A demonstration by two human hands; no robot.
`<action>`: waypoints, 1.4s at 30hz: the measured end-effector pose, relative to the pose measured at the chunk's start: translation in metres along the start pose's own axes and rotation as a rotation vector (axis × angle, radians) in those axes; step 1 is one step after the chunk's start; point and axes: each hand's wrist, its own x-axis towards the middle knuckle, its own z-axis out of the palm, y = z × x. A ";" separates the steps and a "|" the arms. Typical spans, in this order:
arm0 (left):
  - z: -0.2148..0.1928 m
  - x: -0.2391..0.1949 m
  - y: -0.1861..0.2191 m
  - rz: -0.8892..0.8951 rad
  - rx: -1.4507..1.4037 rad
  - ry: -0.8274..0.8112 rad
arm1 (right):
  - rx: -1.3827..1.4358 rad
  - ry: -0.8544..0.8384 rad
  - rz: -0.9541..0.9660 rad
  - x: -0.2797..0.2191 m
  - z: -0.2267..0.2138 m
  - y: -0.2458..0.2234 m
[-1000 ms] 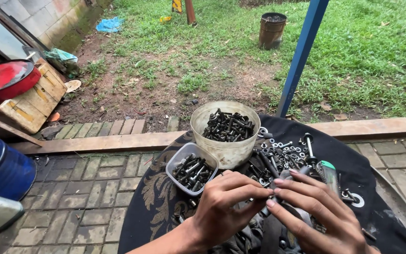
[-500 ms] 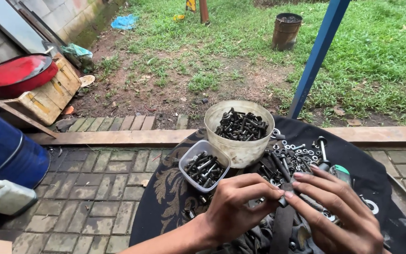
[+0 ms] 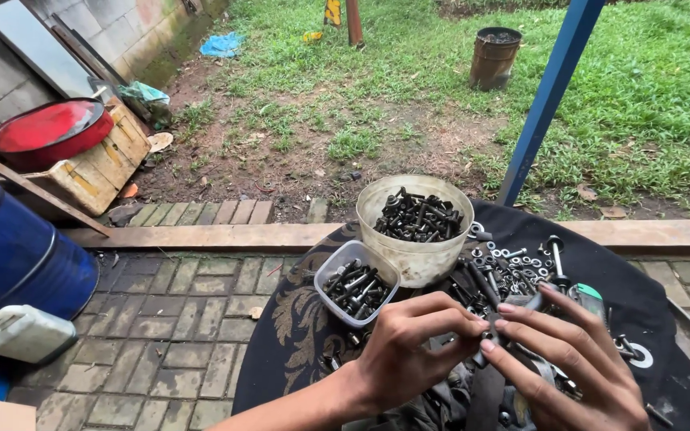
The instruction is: The person assembles metal fasteners by hand, picking up bolts and washers from a container and a table. They thread the components together and place the finished assemblies into a plastic tray.
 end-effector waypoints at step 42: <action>0.000 0.007 0.012 0.003 -0.020 -0.021 | 0.015 0.008 -0.111 -0.003 -0.010 0.020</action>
